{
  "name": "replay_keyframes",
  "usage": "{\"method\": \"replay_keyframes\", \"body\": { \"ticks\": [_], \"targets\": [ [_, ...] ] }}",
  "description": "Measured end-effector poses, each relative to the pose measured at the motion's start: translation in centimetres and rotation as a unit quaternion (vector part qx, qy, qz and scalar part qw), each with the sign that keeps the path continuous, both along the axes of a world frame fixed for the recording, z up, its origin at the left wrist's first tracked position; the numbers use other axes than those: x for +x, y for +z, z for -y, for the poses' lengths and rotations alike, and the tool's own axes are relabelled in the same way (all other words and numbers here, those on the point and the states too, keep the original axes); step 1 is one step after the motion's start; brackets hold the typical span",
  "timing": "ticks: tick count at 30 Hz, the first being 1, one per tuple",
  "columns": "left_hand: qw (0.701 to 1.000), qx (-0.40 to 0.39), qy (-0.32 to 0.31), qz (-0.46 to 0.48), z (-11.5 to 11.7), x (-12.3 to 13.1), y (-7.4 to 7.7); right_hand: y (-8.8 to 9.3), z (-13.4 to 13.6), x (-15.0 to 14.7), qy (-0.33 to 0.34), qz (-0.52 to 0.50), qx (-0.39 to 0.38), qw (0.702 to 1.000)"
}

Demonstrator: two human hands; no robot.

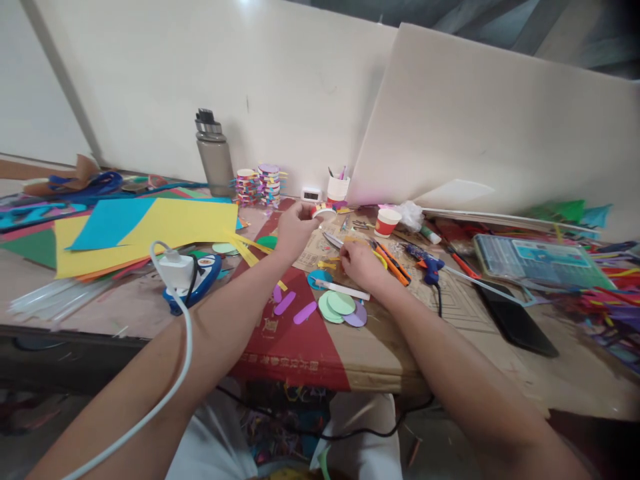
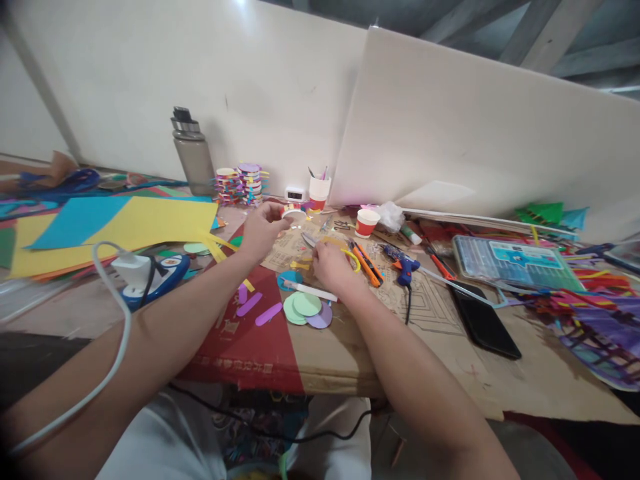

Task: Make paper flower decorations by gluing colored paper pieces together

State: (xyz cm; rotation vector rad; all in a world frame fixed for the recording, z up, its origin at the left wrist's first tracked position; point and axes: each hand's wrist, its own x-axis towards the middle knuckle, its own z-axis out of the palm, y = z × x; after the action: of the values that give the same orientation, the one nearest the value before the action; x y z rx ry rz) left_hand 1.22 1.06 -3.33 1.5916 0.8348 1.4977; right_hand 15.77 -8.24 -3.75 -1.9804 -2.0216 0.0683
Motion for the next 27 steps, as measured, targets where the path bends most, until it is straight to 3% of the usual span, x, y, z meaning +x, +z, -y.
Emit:
{"method": "replay_keyframes", "body": {
  "ticks": [6, 11, 19, 27],
  "targets": [
    [0.990, -0.092, -0.057, 0.088, 0.0, 0.3, -0.2, 0.1, -0.1, 1.7, -0.001, -0.140, 0.049, 0.989],
    [0.980, -0.120, -0.136, 0.081, 0.3, 0.2, 0.0, -0.1, -0.8, 2.9, 0.004, -0.282, 0.110, 0.953],
    [0.970, -0.073, -0.229, 0.027, 1.2, 0.4, 0.2, 1.1, -0.7, 4.3, -0.031, -0.432, 0.153, 0.888],
    [0.976, 0.062, -0.193, -0.081, 1.6, 0.1, 0.4, 2.0, 0.1, 4.8, -0.058, -0.423, 0.206, 0.881]
  ]
}}
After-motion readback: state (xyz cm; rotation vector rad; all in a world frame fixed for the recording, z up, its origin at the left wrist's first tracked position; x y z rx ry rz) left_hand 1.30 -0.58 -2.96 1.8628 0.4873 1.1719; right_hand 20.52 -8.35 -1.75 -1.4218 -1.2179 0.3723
